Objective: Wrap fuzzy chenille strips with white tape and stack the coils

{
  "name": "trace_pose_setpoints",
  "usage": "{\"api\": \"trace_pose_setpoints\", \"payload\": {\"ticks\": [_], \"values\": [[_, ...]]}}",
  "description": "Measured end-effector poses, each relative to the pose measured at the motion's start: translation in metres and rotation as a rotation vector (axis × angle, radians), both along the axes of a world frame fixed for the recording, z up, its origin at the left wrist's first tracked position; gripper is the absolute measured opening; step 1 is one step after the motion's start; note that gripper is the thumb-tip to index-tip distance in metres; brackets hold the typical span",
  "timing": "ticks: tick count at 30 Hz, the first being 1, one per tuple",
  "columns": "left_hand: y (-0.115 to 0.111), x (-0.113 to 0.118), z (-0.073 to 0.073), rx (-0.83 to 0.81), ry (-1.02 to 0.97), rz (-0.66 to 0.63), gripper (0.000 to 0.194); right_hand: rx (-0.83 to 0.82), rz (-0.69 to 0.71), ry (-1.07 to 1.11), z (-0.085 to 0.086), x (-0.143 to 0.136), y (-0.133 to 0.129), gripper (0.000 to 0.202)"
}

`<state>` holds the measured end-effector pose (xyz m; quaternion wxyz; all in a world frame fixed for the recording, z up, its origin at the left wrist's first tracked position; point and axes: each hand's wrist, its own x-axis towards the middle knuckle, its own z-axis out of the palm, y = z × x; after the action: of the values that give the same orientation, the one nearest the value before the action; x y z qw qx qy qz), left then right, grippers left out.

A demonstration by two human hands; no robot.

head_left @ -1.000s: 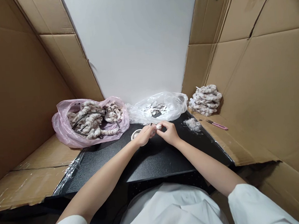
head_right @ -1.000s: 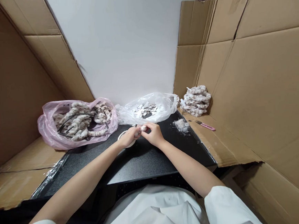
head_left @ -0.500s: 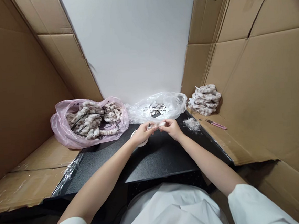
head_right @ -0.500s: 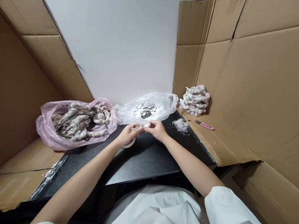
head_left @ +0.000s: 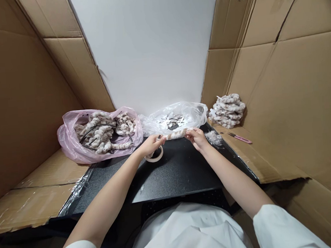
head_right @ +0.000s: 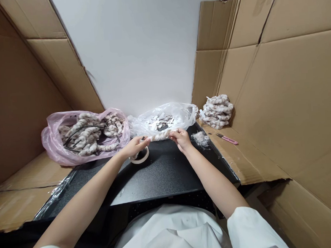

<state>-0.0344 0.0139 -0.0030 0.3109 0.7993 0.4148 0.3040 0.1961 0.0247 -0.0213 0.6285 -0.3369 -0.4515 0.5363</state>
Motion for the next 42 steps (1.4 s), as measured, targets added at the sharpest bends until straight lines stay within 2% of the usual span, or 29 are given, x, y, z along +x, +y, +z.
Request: {"api": "trace_pose_setpoints", "payload": {"ticks": [3, 6, 9, 13, 16, 18, 20, 23, 28, 35, 42], "values": [[0.004, -0.007, -0.002, -0.067, -0.026, 0.024, 0.039, -0.032, -0.021, 0.049, 0.001, 0.004, 0.002, 0.027], [0.003, -0.007, 0.003, -0.170, -0.107, -0.039, 0.038, -0.030, -0.043, 0.042, 0.002, 0.002, -0.001, 0.024], [-0.004, 0.002, 0.009, -0.276, -0.235, -0.139, 0.045, 0.036, -0.009, -0.061, 0.002, -0.004, -0.006, 0.019], [-0.013, 0.020, 0.006, -0.340, -0.165, -0.216, 0.047, 0.105, 0.051, -0.164, 0.000, -0.009, -0.009, 0.018], [-0.013, 0.030, -0.004, -0.288, -0.167, -0.184, 0.047, 0.103, 0.071, -0.183, 0.000, -0.009, -0.009, 0.023], [-0.012, 0.032, -0.009, -0.180, -0.145, -0.111, 0.045, 0.081, 0.117, -0.194, 0.002, -0.008, -0.010, 0.031], [-0.011, 0.031, -0.010, -0.032, -0.073, -0.055, 0.041, 0.064, 0.161, -0.213, 0.004, -0.007, -0.011, 0.035], [-0.011, 0.028, -0.007, 0.105, 0.028, -0.045, 0.035, 0.074, 0.165, -0.253, 0.006, -0.007, -0.014, 0.029], [-0.014, 0.030, -0.007, 0.132, 0.071, -0.054, 0.029, 0.070, 0.170, -0.279, 0.006, -0.010, -0.017, 0.030], [-0.014, 0.033, -0.011, 0.087, -0.052, -0.043, 0.026, 0.012, 0.165, -0.238, 0.004, -0.012, -0.017, 0.033], [-0.015, 0.034, -0.009, 0.156, -0.013, -0.050, 0.026, 0.000, 0.189, -0.271, 0.001, -0.014, -0.017, 0.034]]}}
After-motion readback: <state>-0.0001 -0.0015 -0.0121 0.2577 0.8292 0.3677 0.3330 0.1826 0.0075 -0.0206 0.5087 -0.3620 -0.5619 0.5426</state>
